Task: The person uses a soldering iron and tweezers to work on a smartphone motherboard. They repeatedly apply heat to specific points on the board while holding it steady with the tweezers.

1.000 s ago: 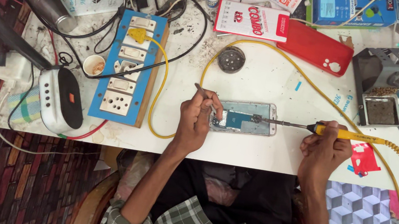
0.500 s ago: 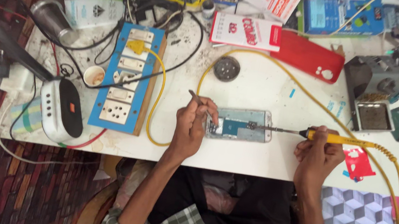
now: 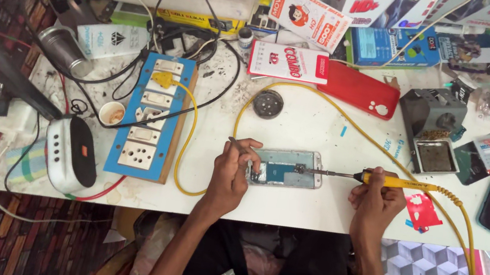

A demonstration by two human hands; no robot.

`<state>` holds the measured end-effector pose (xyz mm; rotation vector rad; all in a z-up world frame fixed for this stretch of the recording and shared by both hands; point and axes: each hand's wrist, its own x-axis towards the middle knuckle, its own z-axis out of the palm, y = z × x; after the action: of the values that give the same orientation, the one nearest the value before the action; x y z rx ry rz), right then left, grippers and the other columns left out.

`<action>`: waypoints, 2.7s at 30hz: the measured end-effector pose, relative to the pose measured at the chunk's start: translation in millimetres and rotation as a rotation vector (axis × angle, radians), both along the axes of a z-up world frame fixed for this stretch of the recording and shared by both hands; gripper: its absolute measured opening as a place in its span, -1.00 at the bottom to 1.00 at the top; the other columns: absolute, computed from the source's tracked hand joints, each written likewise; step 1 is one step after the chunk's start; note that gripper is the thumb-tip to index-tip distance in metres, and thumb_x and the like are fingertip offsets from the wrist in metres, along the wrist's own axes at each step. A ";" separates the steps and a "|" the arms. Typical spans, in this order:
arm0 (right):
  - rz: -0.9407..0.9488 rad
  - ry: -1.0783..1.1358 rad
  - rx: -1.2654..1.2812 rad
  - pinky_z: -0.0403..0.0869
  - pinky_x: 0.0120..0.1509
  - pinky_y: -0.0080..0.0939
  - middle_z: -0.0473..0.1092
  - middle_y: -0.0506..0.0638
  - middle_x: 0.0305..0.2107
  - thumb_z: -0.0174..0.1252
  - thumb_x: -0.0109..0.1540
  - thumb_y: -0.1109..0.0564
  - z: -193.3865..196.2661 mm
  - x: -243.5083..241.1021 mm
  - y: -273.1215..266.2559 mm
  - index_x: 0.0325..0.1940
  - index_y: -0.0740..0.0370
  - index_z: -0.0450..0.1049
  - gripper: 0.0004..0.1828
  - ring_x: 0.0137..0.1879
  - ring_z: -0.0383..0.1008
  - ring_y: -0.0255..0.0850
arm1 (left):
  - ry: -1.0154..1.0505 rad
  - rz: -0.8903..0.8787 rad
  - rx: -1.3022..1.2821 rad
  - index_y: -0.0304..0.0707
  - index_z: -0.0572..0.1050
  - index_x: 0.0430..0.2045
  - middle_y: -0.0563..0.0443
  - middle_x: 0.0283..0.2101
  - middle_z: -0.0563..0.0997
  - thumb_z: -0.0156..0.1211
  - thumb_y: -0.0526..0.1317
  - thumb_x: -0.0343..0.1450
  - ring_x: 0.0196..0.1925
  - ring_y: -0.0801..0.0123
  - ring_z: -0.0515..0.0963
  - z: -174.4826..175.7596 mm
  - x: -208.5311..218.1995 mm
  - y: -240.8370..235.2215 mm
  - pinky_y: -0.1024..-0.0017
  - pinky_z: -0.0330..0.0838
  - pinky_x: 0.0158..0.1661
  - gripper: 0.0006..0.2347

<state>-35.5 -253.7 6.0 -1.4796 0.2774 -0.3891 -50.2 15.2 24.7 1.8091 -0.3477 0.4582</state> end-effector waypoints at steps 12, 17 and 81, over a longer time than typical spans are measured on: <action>-0.024 0.033 -0.008 0.20 -0.57 -0.35 0.29 -0.05 -0.69 0.04 0.48 0.03 5.0 1.7 3.5 -0.22 0.32 0.39 -0.69 -0.64 0.25 -0.35 | 0.097 -0.030 -0.096 -0.49 0.33 0.03 0.01 -0.44 0.53 -0.30 -0.32 0.64 -0.54 0.56 0.31 3.4 5.5 4.9 0.52 0.30 -0.43 -0.77; 0.019 0.009 -0.009 0.19 -0.55 -0.37 0.30 -0.06 -0.69 0.03 0.49 0.01 3.6 0.3 0.5 -0.21 0.30 0.40 -0.69 -0.64 0.25 -0.36 | 0.163 -0.029 -0.118 -0.49 0.36 0.01 0.00 -0.46 0.53 -0.30 -0.33 0.60 -0.56 0.55 0.29 -0.9 5.9 4.6 0.50 0.27 -0.46 -0.76; -0.113 -0.068 0.196 0.17 -0.56 -0.29 0.17 -0.06 -0.73 -0.01 0.48 0.04 -11.1 -0.2 -13.6 -0.24 0.23 0.28 -0.73 -0.68 0.10 -0.31 | 0.138 -0.046 -0.076 -0.60 0.31 0.04 -0.11 -0.42 0.47 -0.23 -0.52 0.52 -0.39 0.33 0.50 13.1 -1.7 0.4 0.37 0.48 -0.21 -0.76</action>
<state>-35.7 -267.3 -5.1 -1.2594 0.3366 -0.4882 -52.0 15.5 37.8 1.7446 -0.2728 0.3084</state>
